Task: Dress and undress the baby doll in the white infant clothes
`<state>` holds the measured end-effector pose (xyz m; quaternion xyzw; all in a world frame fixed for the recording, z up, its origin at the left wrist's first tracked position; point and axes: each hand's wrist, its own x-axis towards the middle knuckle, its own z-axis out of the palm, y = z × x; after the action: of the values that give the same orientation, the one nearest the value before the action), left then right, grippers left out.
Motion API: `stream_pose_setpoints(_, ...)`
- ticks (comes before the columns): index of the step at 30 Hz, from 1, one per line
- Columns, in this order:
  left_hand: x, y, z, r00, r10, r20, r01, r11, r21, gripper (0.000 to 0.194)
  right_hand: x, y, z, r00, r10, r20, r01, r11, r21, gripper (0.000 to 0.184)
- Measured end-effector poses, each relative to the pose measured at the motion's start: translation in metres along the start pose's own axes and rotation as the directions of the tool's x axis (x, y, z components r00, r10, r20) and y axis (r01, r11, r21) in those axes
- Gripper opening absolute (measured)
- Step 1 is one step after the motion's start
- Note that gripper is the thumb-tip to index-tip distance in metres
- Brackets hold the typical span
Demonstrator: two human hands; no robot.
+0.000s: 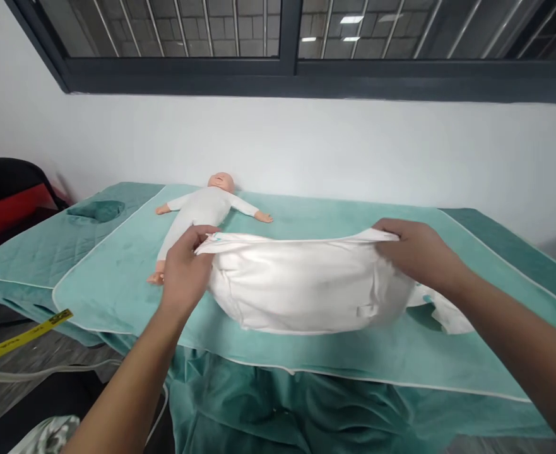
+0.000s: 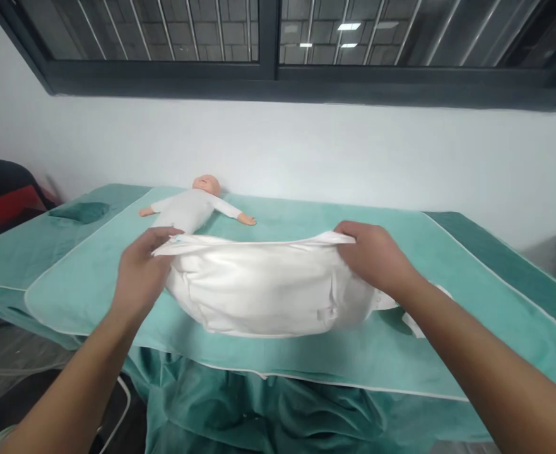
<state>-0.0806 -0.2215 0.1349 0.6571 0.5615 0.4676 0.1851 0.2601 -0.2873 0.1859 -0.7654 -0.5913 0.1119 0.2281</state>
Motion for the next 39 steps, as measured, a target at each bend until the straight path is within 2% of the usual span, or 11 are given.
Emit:
stream_pose_setpoints(3, 0.002, -0.008, 0.004, 0.99, -0.068, 0.125, 0.032, 0.962, 0.271, 0.033, 0.011, 0.018, 0.007, 0.994, 0.024, 0.109, -0.019, 0.999, -0.045, 0.017)
stream_pose_setpoints(6, 0.014, -0.004, 0.009, 0.959, -0.085, 0.271, -0.1, 0.792, 0.602, 0.032, 0.029, 0.027, 0.014, 0.991, 0.01, 0.135, 0.015, 0.983, -0.182, 0.017)
stream_pose_setpoints(8, 0.028, -0.003, 0.019, 0.951, -0.091, 0.295, -0.145, 0.713, 0.686, 0.031, 0.044, 0.025, 0.022, 0.988, 0.032, 0.15, 0.018, 0.947, -0.32, 0.018)
stream_pose_setpoints(11, 0.045, -0.011, 0.046, 0.965, -0.056, 0.257, -0.133, 0.74, 0.659, 0.035, 0.061, 0.013, 0.048, 0.997, 0.058, 0.047, -0.029, 0.879, -0.476, 0.029)
stream_pose_setpoints(13, 0.044, -0.022, 0.07, 0.971, -0.017, 0.239, -0.137, 0.779, 0.612, 0.045, 0.062, 0.002, 0.078, 0.996, -0.064, -0.063, 0.022, 0.854, -0.52, 0.036)
stream_pose_setpoints(15, 0.031, -0.033, 0.096, 0.958, 0.114, 0.263, -0.242, 0.814, 0.529, 0.043, 0.057, -0.007, 0.115, 0.961, -0.276, -0.017, 0.237, 0.855, -0.461, 0.042)
stream_pose_setpoints(17, 0.015, -0.041, 0.121, 0.88, 0.206, 0.428, -0.382, 0.842, 0.38, 0.034, 0.053, -0.013, 0.151, 0.913, -0.391, 0.114, 0.407, 0.863, -0.3, 0.037)
stream_pose_setpoints(19, 0.004, -0.046, 0.14, 0.85, 0.151, 0.504, -0.359, 0.867, 0.346, 0.034, 0.055, -0.015, 0.18, 0.943, -0.307, 0.132, 0.33, 0.917, -0.224, 0.034)
stream_pose_setpoints(21, 0.006, -0.048, 0.153, 0.865, 0.031, 0.5, -0.271, 0.869, 0.414, 0.034, 0.063, -0.014, 0.198, 0.975, -0.196, 0.101, 0.214, 0.951, -0.225, 0.035)
stream_pose_setpoints(28, 0.04, -0.049, 0.178, 0.871, -0.085, 0.483, -0.212, 0.823, 0.527, 0.033, 0.093, -0.004, 0.205, 0.995, -0.098, 0.011, 0.097, 0.962, -0.256, 0.035)
stream_pose_setpoints(39, 0.019, -0.06, 0.187, 0.908, 0.114, 0.403, -0.349, 0.739, 0.576, 0.061, 0.076, 0.011, 0.214, 0.974, -0.222, -0.046, 0.199, 0.937, -0.288, 0.044)
